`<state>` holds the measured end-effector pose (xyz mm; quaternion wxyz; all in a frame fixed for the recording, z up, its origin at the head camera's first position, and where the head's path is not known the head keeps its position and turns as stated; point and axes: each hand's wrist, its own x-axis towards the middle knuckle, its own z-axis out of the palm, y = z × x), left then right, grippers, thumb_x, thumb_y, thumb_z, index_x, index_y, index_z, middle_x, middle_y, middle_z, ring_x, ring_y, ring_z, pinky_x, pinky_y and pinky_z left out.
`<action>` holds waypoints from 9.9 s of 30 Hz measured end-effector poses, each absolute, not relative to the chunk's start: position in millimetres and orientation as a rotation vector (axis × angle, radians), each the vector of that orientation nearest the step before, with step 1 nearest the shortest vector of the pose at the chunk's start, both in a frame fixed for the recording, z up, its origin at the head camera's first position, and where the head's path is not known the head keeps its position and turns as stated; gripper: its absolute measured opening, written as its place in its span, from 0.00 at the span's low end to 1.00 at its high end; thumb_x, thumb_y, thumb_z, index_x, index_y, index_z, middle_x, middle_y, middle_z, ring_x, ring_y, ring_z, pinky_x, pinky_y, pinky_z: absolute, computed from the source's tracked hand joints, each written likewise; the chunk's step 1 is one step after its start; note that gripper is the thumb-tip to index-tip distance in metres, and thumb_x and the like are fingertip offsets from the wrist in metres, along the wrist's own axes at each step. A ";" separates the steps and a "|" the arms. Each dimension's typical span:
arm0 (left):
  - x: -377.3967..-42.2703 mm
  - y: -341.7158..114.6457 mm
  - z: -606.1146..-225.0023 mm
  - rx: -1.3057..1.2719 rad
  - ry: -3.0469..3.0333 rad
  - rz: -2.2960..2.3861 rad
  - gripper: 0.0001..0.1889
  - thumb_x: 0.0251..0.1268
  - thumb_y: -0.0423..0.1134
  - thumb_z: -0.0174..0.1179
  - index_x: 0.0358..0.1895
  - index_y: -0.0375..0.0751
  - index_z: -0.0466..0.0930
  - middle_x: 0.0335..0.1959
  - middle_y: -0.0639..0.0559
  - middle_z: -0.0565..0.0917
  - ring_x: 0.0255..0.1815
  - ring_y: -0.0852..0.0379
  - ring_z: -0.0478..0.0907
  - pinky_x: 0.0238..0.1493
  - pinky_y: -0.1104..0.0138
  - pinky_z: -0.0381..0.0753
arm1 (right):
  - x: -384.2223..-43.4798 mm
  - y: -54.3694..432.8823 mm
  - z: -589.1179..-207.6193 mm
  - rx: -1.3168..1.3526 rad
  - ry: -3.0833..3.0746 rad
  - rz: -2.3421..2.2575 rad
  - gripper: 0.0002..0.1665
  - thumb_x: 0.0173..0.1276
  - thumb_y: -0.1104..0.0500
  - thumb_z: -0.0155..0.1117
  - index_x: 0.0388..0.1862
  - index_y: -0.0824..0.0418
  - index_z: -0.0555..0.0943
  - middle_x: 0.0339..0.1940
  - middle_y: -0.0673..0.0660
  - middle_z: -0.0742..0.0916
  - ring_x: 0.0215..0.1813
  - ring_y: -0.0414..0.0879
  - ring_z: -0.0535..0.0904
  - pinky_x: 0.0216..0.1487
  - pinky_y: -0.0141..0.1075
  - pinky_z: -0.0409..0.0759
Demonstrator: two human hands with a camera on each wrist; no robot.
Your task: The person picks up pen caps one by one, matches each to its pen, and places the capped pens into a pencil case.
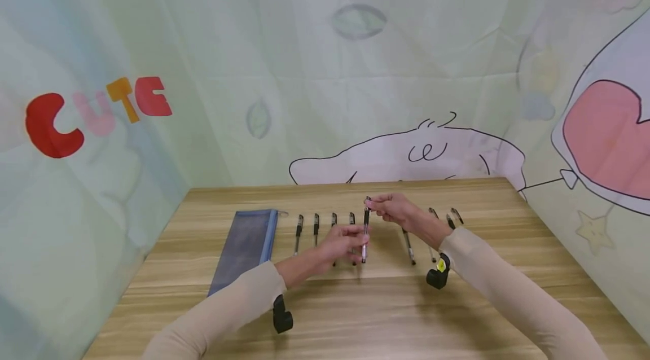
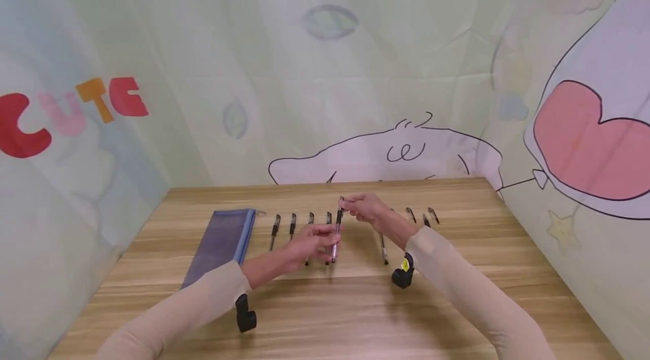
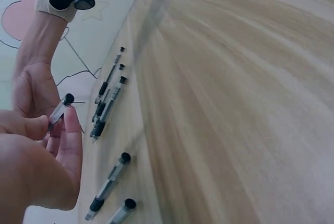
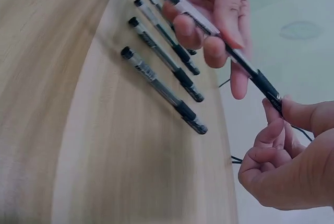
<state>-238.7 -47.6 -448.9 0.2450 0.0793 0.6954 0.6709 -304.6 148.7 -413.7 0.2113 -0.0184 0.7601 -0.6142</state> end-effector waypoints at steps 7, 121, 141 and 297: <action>-238.3 -53.1 -447.3 0.250 1.836 1.803 0.24 0.78 0.36 0.56 0.72 0.35 0.71 0.50 0.39 0.84 0.40 0.58 0.83 0.47 0.64 0.90 | -301.3 149.0 -408.5 -0.074 2.127 -1.682 0.18 0.76 0.57 0.64 0.57 0.68 0.83 0.33 0.45 0.86 0.33 0.38 0.71 0.32 0.26 0.68; -256.4 48.6 -475.4 0.134 2.213 1.742 0.26 0.58 0.24 0.70 0.60 0.25 0.75 0.32 0.45 0.87 0.22 0.61 0.82 0.28 0.72 0.87 | -277.1 265.6 -445.5 -0.069 2.256 -1.758 0.23 0.79 0.57 0.59 0.65 0.70 0.79 0.36 0.41 0.86 0.35 0.33 0.76 0.34 0.28 0.74; -262.7 72.2 -469.3 0.237 2.690 1.281 0.08 0.55 0.24 0.69 0.33 0.29 0.78 0.09 0.49 0.80 0.07 0.61 0.76 0.12 0.75 0.78 | -273.8 275.0 -448.7 -0.041 2.254 -1.789 0.12 0.78 0.55 0.61 0.51 0.55 0.88 0.34 0.41 0.85 0.31 0.32 0.73 0.31 0.27 0.71; -210.6 -36.8 -464.5 0.082 1.936 1.944 0.24 0.72 0.34 0.61 0.68 0.35 0.70 0.48 0.38 0.87 0.33 0.59 0.83 0.40 0.65 0.91 | -300.9 177.0 -435.2 -0.059 2.155 -1.676 0.29 0.76 0.55 0.62 0.68 0.72 0.74 0.50 0.53 0.83 0.36 0.38 0.76 0.40 0.27 0.79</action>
